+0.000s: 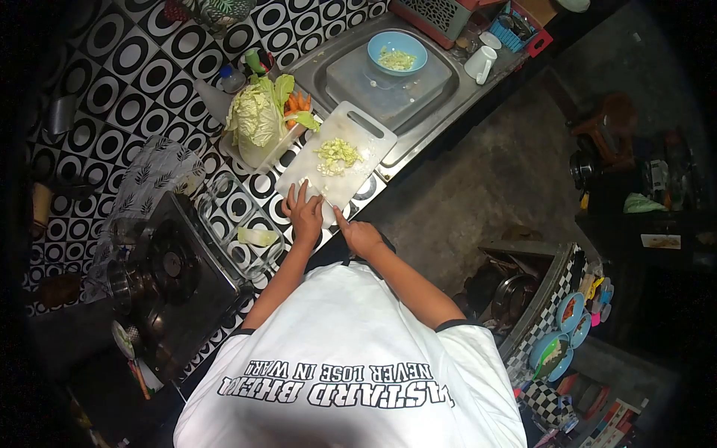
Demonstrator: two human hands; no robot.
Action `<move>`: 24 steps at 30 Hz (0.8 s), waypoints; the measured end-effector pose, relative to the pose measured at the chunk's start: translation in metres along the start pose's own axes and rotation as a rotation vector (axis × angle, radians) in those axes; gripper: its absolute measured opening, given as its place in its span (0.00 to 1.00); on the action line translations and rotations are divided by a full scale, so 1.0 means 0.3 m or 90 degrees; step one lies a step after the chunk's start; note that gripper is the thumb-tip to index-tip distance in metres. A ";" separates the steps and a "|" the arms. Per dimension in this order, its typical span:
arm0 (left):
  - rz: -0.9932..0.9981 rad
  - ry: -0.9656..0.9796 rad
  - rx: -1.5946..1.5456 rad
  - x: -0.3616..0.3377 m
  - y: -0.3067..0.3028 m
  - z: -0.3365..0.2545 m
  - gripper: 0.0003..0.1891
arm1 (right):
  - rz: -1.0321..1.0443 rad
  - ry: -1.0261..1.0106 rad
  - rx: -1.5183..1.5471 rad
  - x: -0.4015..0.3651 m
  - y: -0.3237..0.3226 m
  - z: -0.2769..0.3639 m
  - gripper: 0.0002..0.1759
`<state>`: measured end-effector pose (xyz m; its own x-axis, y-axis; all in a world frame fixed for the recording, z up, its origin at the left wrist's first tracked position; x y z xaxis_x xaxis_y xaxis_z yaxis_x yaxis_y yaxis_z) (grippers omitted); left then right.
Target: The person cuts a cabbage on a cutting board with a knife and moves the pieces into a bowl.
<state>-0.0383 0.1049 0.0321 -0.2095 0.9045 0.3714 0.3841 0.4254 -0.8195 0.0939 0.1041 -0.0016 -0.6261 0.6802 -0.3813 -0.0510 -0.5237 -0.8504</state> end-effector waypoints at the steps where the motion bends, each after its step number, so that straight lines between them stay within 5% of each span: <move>1: -0.001 0.002 0.004 -0.001 -0.003 -0.002 0.04 | -0.003 -0.001 -0.001 0.013 -0.006 -0.001 0.46; 24: -0.034 -0.011 0.018 0.001 -0.045 -0.013 0.10 | 0.009 -0.045 -0.002 0.116 -0.149 -0.028 0.43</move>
<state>-0.0402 0.0994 0.0449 -0.2453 0.8797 0.4074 0.3459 0.4720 -0.8109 0.0811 0.1555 0.0202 -0.6802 0.6346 -0.3670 -0.0389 -0.5312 -0.8464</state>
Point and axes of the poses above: each hand's wrist, its own x-axis towards the middle knuckle, its own y-axis out of the palm, z = x × y, the point moved 10 cm from there along x, towards the middle knuckle, and after that the axes turned 9 degrees about y, right-handed, at the moved point
